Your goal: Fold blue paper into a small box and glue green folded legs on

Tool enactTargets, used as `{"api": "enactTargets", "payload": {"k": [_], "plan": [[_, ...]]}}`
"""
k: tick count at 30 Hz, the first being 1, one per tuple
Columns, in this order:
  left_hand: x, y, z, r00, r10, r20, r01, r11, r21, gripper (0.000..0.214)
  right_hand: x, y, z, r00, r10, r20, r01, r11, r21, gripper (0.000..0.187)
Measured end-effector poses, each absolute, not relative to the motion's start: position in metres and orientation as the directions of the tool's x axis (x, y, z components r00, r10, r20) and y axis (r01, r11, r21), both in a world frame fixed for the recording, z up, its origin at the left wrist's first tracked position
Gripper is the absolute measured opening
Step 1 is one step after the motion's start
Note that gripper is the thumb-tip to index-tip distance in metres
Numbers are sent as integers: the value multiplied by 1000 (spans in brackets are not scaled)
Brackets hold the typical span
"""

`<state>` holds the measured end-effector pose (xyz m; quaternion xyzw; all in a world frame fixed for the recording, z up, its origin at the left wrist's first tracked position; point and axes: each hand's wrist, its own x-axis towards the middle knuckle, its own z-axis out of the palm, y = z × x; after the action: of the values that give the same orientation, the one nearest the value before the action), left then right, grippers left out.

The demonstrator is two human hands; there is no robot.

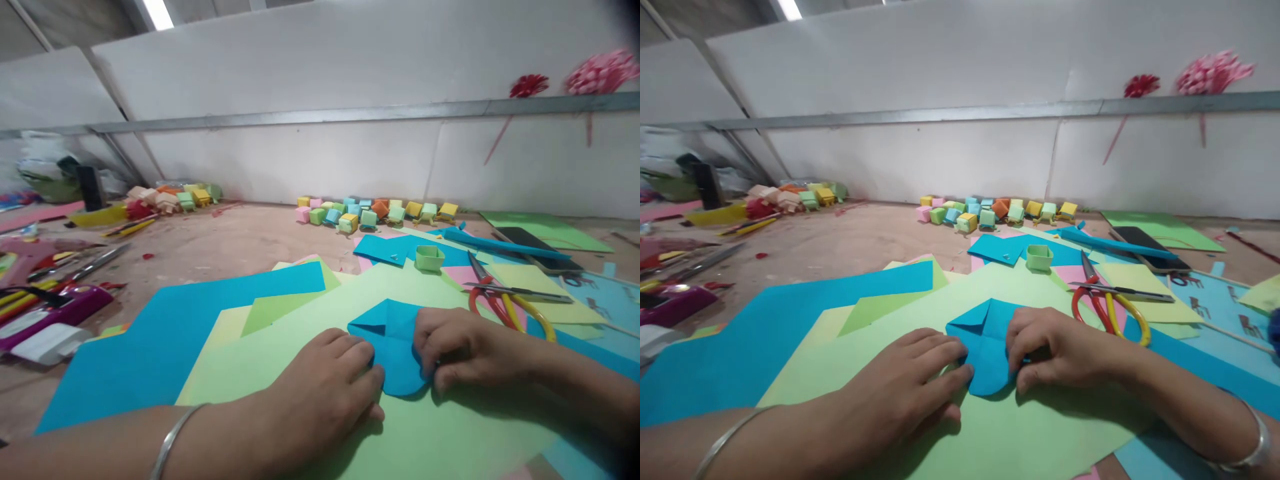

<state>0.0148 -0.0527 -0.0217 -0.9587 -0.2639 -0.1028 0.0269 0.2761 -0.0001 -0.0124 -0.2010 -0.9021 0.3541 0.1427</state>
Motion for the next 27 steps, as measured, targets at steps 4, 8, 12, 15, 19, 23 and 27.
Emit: {"api": "enactTargets", "payload": {"k": [4,8,12,15,19,23,27], "plan": [[14,-60,-24,848,474,239,500,-864,-58,34,272,-1,-12,-787,607,111,397,635,-663,27],[14,-64,-29,847,462,262,500,-860,-101,41,257,-9,-19,-678,720,147,607,661,-442,26],[15,-63,-31,853,444,275,486,-868,-106,41,245,-15,-26,-613,767,189,730,641,-237,18],[16,-62,-31,854,435,285,481,-870,-111,40,243,-15,-30,-601,770,214,750,636,-183,20],[16,-61,-32,858,429,283,474,-873,-114,39,243,-13,-30,-606,762,227,739,645,-193,24],[16,-62,-31,854,429,294,481,-867,-132,40,242,-12,-27,-595,782,183,745,623,-239,28],[19,-64,-27,824,525,212,544,-838,-39,40,241,-12,-25,-585,798,146,754,601,-263,29]]}}
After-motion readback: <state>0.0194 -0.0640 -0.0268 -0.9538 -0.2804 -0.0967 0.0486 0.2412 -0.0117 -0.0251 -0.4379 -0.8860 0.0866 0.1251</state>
